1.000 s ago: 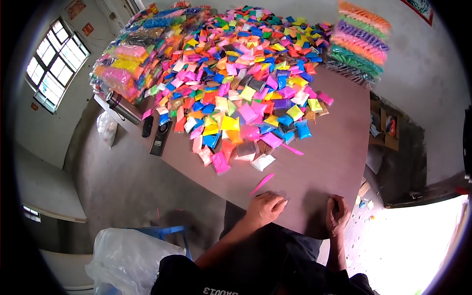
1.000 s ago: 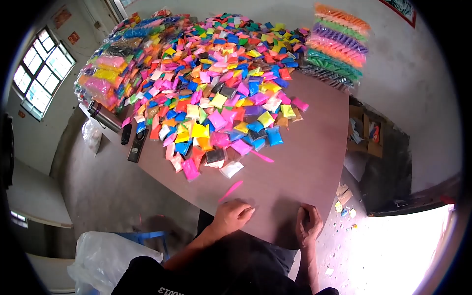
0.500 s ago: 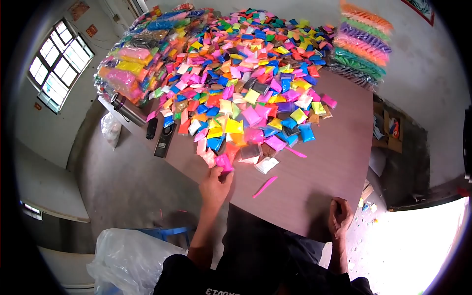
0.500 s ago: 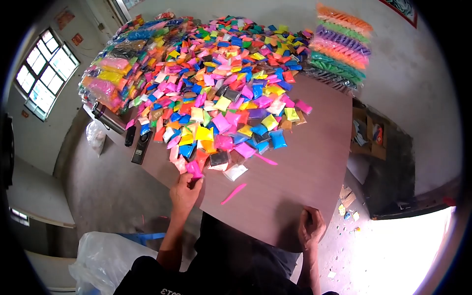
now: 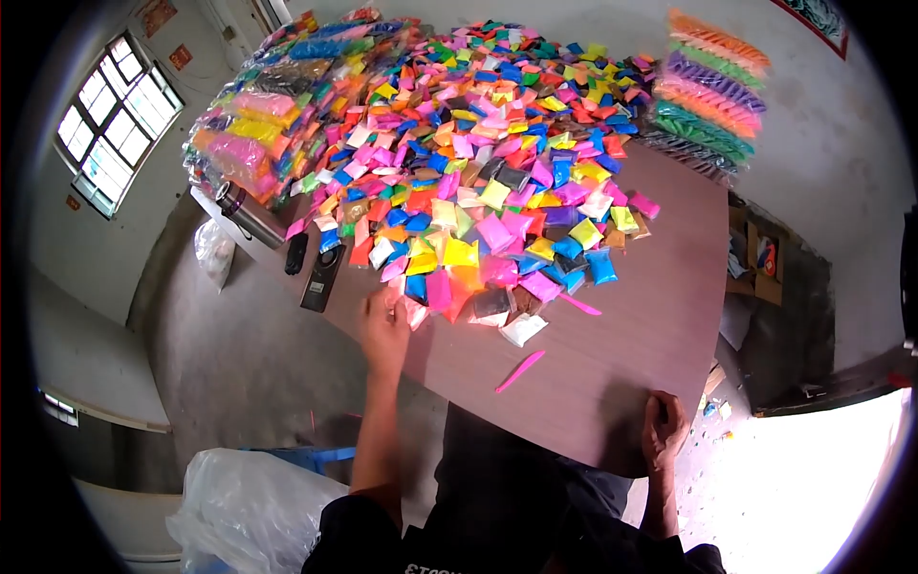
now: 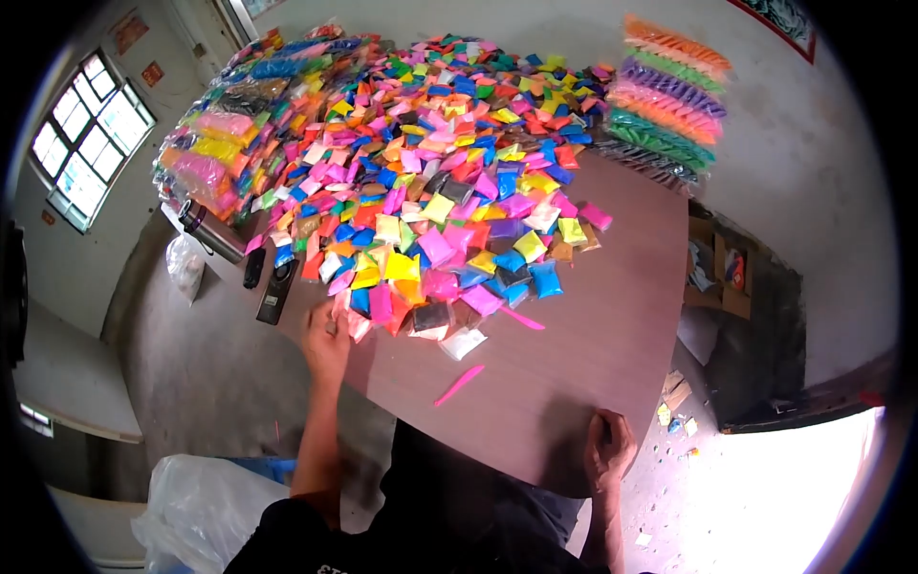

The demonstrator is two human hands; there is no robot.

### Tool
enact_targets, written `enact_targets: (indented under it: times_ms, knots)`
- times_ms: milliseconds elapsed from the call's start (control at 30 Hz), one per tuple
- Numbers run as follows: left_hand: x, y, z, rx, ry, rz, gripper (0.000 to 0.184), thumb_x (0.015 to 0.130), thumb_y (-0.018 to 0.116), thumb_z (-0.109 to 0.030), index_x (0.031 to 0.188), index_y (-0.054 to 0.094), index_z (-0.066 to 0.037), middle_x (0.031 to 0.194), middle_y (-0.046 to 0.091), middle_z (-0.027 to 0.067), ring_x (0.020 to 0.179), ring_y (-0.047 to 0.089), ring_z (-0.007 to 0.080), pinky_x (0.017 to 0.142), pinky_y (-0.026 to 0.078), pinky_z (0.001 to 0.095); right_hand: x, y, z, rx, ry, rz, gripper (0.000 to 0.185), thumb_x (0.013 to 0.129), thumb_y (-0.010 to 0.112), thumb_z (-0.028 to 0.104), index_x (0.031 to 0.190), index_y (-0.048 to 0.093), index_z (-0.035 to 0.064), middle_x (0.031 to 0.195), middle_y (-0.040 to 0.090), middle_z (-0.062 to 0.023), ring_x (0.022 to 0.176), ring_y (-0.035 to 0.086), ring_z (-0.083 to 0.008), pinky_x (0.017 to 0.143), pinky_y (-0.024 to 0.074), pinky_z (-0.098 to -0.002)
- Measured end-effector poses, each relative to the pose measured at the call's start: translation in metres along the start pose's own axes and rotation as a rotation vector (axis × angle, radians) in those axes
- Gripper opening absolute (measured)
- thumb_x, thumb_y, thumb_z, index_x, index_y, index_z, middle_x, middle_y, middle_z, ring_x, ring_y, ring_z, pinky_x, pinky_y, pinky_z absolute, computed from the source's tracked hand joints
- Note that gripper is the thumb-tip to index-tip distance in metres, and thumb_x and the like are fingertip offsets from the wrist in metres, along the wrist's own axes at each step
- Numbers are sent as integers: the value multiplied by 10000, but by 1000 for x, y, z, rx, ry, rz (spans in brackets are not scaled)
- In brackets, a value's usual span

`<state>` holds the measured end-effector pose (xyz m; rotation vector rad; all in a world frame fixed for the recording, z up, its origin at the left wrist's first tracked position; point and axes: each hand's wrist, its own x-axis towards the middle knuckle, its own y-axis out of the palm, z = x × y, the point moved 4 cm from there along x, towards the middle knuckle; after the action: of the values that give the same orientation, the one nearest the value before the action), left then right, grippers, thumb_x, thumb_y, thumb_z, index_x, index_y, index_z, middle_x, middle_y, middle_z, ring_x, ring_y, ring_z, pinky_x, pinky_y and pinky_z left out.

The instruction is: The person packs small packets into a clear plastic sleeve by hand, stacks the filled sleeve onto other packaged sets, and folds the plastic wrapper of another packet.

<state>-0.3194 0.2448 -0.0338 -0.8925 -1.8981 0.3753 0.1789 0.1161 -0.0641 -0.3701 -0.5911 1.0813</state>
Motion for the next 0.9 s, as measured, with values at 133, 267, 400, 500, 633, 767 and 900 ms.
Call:
enact_targets:
  times_ms: [133, 267, 400, 500, 633, 767, 900]
  knots:
    - [38, 20, 31, 135, 163, -78, 273, 892, 770, -115, 1137, 696, -18, 1109, 717, 190, 1002, 666, 409, 855, 549, 507, -2, -1, -3, 1, 6, 0, 103, 940, 686, 48, 1027, 728, 14, 923, 727, -155, 844, 726, -319, 794, 572, -375]
    - [53, 46, 51, 5, 77, 104, 286, 916, 769, -183, 1133, 733, -1, 1047, 740, 220, 958, 688, 434, 829, 549, 506, -3, -1, -4, 15, -15, -38, 105, 934, 683, 39, 1025, 728, 13, 909, 723, -153, 836, 725, -311, 787, 569, -366]
    - [66, 50, 55, -142, 139, 23, 219, 1008, 697, -211, 1087, 725, -9, 858, 715, 209, 738, 712, 362, 666, 562, 428, -1, -3, 3, 45, 5, -23, 102, 931, 669, 12, 1017, 724, 8, 885, 707, -148, 816, 714, -274, 773, 558, -338]
    - [70, 17, 6, -81, -106, 162, 263, 1066, 641, -259, 1019, 714, -11, 821, 700, 146, 651, 658, 232, 620, 533, 355, -1, -3, 6, 60, 15, -31, 92, 931, 667, 3, 1007, 720, 5, 878, 698, -144, 808, 703, -247, 770, 553, -323]
    - [23, 25, -41, -730, -476, 266, 387, 1091, 619, -366, 959, 708, -14, 775, 641, -22, 674, 612, 83, 629, 513, 277, -2, -3, 9, 71, 13, -50, 80, 930, 674, -3, 999, 715, 0, 888, 701, -144, 812, 697, -229, 779, 554, -316]
    - [-21, 35, -93, -824, -491, 408, 385, 1093, 615, -389, 987, 735, -39, 739, 613, -25, 646, 562, 65, 591, 453, 240, -4, 1, -4, 90, -24, -65, 97, 920, 691, -16, 1008, 724, 11, 917, 728, -144, 822, 726, -265, 776, 562, -317]
    - [-63, 50, -149, -978, -643, 458, 397, 1096, 611, -419, 977, 717, -55, 730, 620, -10, 632, 561, 76, 575, 449, 247, -8, 14, 20, 179, 14, 62, 121, 955, 699, 26, 1066, 746, 11, 955, 734, -121, 827, 703, -203, 741, 556, -303]
